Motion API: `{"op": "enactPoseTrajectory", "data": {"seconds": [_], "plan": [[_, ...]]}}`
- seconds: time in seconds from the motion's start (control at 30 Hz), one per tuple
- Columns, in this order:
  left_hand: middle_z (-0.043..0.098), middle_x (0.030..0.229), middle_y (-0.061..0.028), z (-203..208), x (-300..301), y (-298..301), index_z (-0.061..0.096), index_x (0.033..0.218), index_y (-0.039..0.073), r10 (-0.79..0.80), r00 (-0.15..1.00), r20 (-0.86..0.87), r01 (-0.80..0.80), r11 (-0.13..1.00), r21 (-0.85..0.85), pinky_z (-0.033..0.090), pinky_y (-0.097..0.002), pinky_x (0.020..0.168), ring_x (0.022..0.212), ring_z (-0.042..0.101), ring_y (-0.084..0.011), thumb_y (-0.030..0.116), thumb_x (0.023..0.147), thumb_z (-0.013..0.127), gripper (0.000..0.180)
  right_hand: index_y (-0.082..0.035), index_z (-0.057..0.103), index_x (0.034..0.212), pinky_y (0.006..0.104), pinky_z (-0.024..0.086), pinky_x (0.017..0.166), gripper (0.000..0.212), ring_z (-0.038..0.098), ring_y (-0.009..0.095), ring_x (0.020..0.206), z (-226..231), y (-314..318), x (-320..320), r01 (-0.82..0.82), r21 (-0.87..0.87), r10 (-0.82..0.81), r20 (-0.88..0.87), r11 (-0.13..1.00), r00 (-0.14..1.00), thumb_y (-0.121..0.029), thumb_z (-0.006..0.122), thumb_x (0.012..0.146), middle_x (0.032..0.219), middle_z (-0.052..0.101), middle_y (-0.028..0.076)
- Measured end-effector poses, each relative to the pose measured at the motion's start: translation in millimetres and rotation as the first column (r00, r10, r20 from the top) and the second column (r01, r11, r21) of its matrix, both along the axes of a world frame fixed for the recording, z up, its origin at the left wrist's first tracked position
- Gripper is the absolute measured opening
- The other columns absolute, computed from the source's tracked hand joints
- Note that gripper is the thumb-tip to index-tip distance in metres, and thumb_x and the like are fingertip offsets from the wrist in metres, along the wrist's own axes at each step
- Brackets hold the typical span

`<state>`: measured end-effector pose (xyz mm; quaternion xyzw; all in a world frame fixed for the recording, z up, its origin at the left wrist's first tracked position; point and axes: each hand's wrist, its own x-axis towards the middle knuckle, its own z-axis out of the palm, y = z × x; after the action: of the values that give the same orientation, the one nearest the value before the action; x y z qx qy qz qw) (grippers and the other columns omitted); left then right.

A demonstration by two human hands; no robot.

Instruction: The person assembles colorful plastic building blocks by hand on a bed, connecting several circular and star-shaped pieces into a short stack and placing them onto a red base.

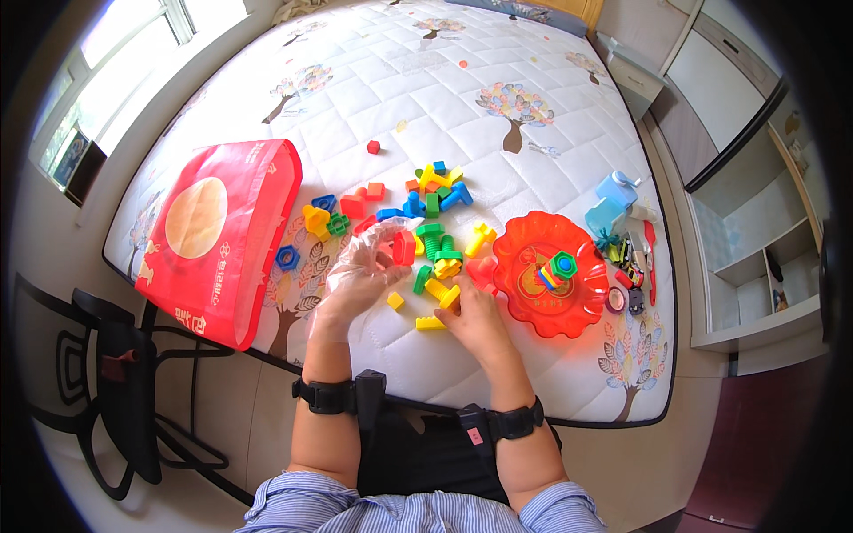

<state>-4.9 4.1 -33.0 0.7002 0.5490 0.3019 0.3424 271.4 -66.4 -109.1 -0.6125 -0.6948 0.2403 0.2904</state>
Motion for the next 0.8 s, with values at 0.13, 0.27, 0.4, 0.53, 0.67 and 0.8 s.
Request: {"op": "enactPoseTrajectory", "data": {"seconds": [0.13,0.27,0.4,0.53,0.67,0.8], "plan": [[0.08,0.152,-0.0106,-1,-7,4,0.068,0.176,0.012,-0.099,0.9,0.425,0.173,0.975,-0.138,0.068,-0.0385,0.113,0.129,0.078,-0.0197,0.013,0.103,0.102,0.08,0.0,0.072,0.157,0.0513,0.072,0.093,0.064,0.092,0.042,0.1,3,-1,-4,0.024,0.272,-0.037,0.041,0.962,0.998,-0.013,0.098,0.1,0.108,0.091,0.024],[0.074,0.163,-0.0081,19,-3,-8,0.059,0.183,0.007,-0.128,0.674,0.727,0.266,0.961,-0.078,0.058,-0.0372,0.13,0.147,0.07,-0.0198,0.016,0.115,0.095,0.078,0.001,0.074,0.157,0.0434,0.073,0.09,0.062,0.094,0.031,0.098,57,-6,2,0.097,0.197,-0.056,-0.203,0.976,0.977,-0.008,0.098,0.1,0.11,0.093,0.019],[0.071,0.168,-0.0074,22,3,-15,0.057,0.186,0.008,-0.152,0.628,0.763,0.353,0.93,-0.105,0.057,-0.0367,0.132,0.151,0.069,-0.0193,0.021,0.114,0.098,0.083,-0.001,0.073,0.162,0.0368,0.073,0.092,0.063,0.092,0.02,0.1,90,-15,-4,0.103,0.119,-0.047,-0.402,0.987,0.915,-0.006,0.096,0.103,0.115,0.093,0.013],[0.071,0.173,-0.0089,10,2,-9,0.057,0.188,0.01,-0.185,0.592,0.784,0.457,0.879,-0.137,0.062,-0.0377,0.125,0.146,0.072,-0.0183,0.02,0.113,0.1,0.088,-0.002,0.073,0.163,0.0335,0.071,0.093,0.063,0.092,0.017,0.101,93,-15,-10,-0.001,0.131,0.057,-0.423,0.991,0.904,-0.004,0.095,0.105,0.121,0.093,0.012],[0.073,0.173,-0.0098,11,5,-11,0.059,0.187,0.009,-0.186,0.59,0.785,0.477,0.865,-0.154,0.066,-0.0379,0.12,0.139,0.075,-0.0177,0.013,0.109,0.102,0.089,-0.004,0.072,0.165,0.0337,0.07,0.101,0.063,0.091,0.017,0.115,98,-6,0,-0.065,0.351,0.18,-0.305,0.934,0.935,-0.001,0.094,0.107,0.127,0.091,0.014],[0.08,0.162,-0.0073,4,-1,-10,0.065,0.182,0.007,-0.16,0.632,0.758,0.435,0.883,-0.177,0.067,-0.0365,0.117,0.131,0.076,-0.0168,0.002,0.102,0.104,0.089,0.001,0.069,0.17,0.0325,0.068,0.106,0.064,0.087,0.016,0.12,104,-16,-6,-0.065,0.035,0.073,-0.559,0.997,0.826,0.001,0.092,0.11,0.132,0.091,0.013]]}}
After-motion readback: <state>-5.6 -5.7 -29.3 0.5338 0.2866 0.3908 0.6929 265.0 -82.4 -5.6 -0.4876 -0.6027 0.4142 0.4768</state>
